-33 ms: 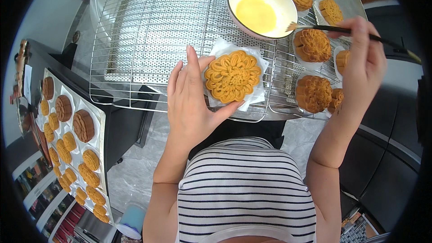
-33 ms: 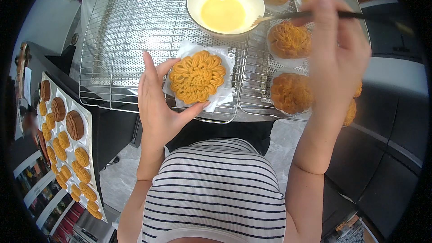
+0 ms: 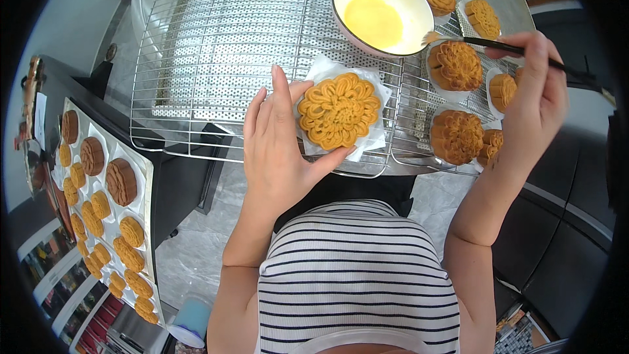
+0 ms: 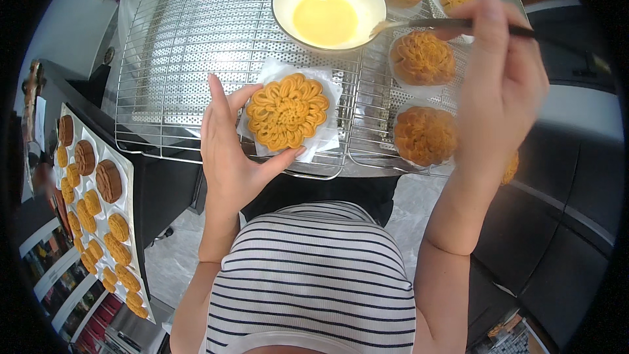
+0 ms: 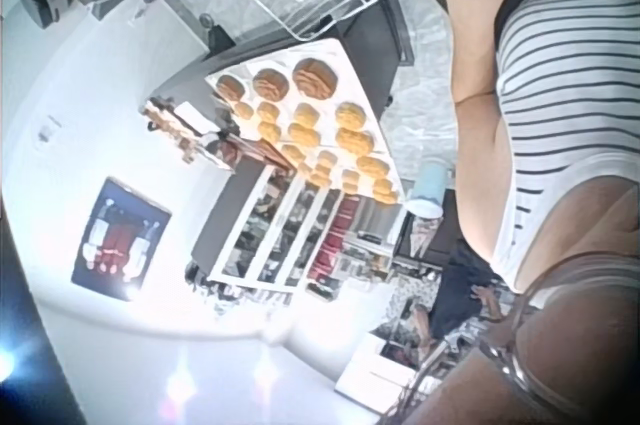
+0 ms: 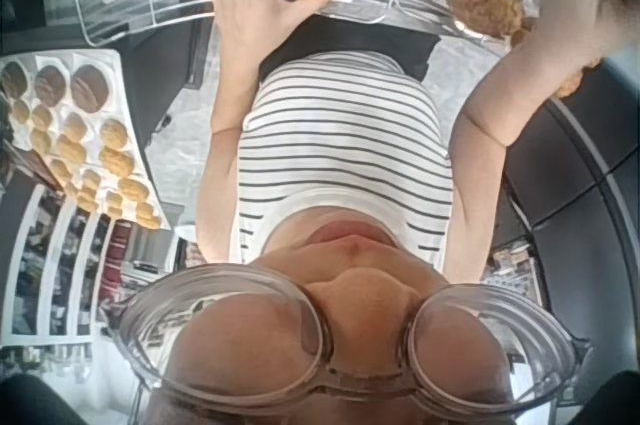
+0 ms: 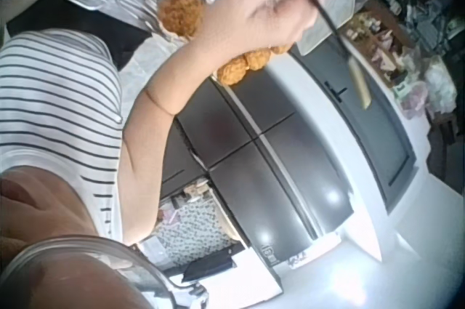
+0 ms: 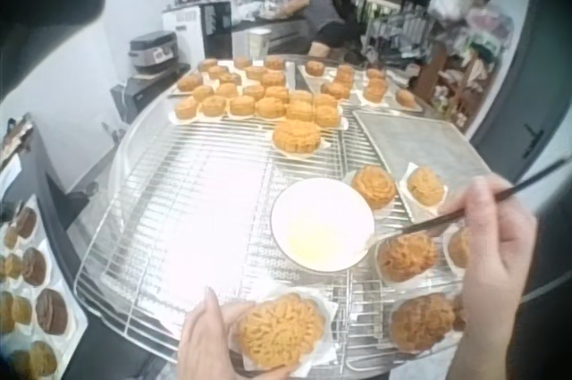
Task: The person applies a liquid glaze to several mooncakes using a brush, picking up each mooncake individually to coat the top and sides before placing it back on a wire rack or metal tray.
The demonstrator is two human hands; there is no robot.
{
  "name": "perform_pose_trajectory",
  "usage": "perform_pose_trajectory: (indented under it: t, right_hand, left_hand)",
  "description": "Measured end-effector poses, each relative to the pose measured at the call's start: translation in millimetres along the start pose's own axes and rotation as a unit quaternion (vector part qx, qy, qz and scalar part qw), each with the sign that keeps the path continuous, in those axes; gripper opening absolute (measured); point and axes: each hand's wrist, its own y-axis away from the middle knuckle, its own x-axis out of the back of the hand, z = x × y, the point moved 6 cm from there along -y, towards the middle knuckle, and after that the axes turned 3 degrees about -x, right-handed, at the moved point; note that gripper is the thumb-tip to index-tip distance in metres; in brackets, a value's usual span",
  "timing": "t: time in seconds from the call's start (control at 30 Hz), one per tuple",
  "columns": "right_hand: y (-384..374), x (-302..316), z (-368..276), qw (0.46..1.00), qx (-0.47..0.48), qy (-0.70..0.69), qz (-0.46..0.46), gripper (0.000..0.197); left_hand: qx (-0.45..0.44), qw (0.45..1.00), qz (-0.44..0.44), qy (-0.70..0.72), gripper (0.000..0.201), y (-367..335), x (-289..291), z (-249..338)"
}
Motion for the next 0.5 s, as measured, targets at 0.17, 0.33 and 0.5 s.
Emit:
perform_pose_trajectory:
  t: [0.17,0.33,0.5]
  right_hand:
    - [21.2,9.5,-0.9,1.0,-0.016,0.009,0.013,0.034]
    - [62.7,3.4,-14.7,0.982,0.036,-0.169,-0.078,0.038]
    - [90.3,-17.8,-14.1,0.968,0.077,-0.132,-0.199,0.03]
  left_hand:
    - [0.008,1.0,-0.003,-0.007,0.132,3.0,1.8,-2.3]
    - [0.002,1.0,-0.004,-0.015,0.133,3.5,1.3,-1.3]
    - [-0.004,1.0,-0.014,-0.02,0.132,3.2,1.1,-2.0]
